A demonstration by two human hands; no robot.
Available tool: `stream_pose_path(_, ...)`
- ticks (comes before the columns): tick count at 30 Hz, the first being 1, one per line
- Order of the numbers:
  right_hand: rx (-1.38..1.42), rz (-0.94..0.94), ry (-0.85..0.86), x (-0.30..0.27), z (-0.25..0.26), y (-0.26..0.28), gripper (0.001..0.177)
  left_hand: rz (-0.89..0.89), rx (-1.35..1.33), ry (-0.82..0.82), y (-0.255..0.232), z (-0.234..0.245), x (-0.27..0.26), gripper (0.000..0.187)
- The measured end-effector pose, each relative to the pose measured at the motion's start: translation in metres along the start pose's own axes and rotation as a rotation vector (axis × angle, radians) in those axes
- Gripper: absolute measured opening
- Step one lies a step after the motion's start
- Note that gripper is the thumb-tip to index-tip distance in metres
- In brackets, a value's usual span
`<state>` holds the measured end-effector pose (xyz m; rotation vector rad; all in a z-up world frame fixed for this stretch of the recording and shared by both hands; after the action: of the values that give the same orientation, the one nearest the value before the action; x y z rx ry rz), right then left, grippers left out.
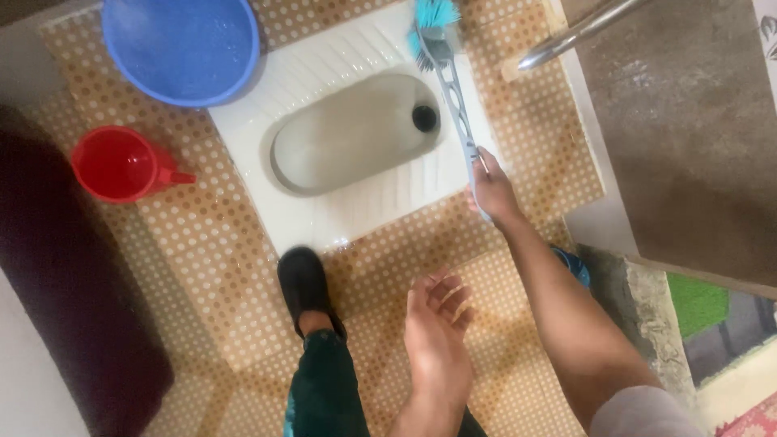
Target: Scrubbing and rinsing a squat toilet with a brush and water.
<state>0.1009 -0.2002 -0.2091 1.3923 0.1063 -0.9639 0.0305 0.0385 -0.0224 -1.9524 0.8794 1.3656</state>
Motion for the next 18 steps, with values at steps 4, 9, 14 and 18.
stream_pose_path(4, -0.071, 0.164, -0.013, -0.017, 0.018, -0.032, 0.049, -0.014, -0.035, 0.034, -0.010, -0.016, 0.003, 0.037)
stream_pose_path(9, -0.107, -0.006, -0.221, -0.012, 0.000, -0.013, 0.051, 0.013, -0.037, -0.010, -0.027, -0.021, -0.014, 0.036)
stream_pose_path(14, -0.236, 0.172, -0.021, 0.073, -0.074, 0.071, 0.046, 0.010, -0.079, -0.003, -0.029, -0.015, -0.008, 0.033)
stream_pose_path(18, -0.284, 0.043, 0.079, 0.021, -0.083, 0.031, 0.062, 0.010, -0.118, 0.031, -0.030, -0.017, -0.006, 0.030)
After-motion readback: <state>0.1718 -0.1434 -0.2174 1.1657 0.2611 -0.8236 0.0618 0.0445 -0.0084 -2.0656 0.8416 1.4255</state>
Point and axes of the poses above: each hand's wrist, its own x-axis towards the middle knuckle, its own z-axis out of the back of the hand, y = z × x, the point moved 4 cm from there along x, towards the middle knuckle, and after that the axes turned 2 degrees about -y, right-handed, at the moved point
